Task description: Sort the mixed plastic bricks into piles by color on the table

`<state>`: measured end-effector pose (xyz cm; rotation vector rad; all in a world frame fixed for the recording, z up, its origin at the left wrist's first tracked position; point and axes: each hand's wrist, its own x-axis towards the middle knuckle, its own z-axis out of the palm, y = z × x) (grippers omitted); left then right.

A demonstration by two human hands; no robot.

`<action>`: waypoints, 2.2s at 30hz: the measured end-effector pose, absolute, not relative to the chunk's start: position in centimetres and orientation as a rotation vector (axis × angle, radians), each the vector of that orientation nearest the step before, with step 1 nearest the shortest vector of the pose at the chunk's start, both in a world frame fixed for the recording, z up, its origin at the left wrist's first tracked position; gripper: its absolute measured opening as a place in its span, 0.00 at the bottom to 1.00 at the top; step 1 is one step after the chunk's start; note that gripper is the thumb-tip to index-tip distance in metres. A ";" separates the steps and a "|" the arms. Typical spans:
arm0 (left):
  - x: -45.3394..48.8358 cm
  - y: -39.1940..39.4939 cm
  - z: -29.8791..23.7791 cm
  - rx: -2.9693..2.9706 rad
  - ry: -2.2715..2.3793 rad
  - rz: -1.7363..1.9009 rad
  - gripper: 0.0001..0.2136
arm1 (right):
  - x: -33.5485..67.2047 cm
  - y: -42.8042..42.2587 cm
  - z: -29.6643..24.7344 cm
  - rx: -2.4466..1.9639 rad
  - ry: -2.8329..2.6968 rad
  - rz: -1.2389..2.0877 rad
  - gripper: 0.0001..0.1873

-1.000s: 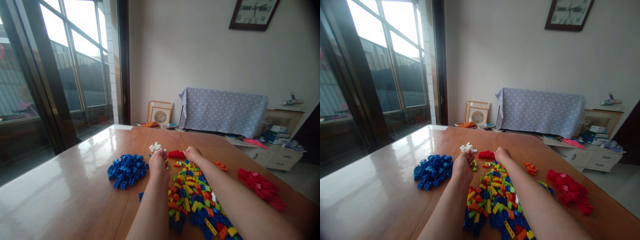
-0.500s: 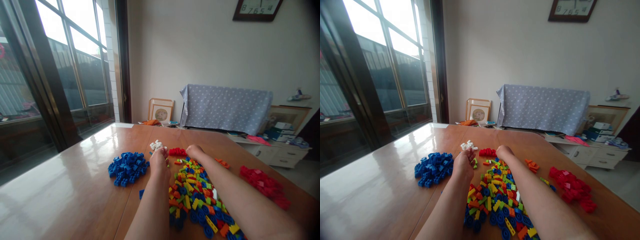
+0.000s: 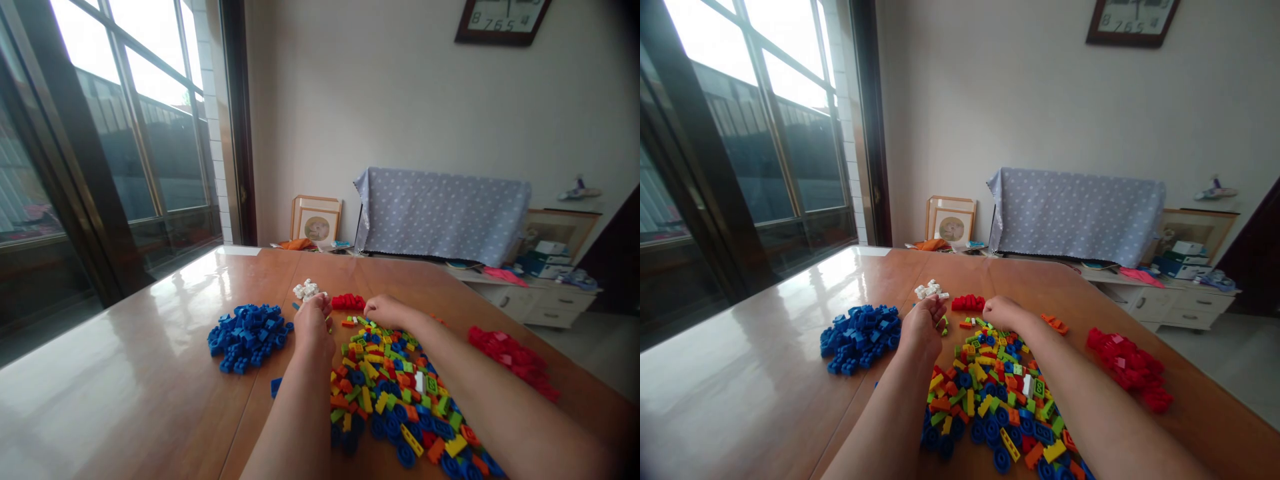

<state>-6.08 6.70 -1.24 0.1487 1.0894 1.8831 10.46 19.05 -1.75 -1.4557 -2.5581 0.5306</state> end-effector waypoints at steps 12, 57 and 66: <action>-5.9 6.7 -1.2 0.152 1.081 1.883 0.16 | 11.7 17.6 -0.5 -1.261 -2.702 0.625 0.11; -5.3 7.0 -1.5 0.214 1.115 1.801 0.14 | 18.3 16.4 -2.2 -1.301 -2.655 0.380 0.17; -5.5 6.7 -1.1 0.197 1.091 1.838 0.15 | 19.0 15.0 -1.2 -1.432 -2.498 0.304 0.11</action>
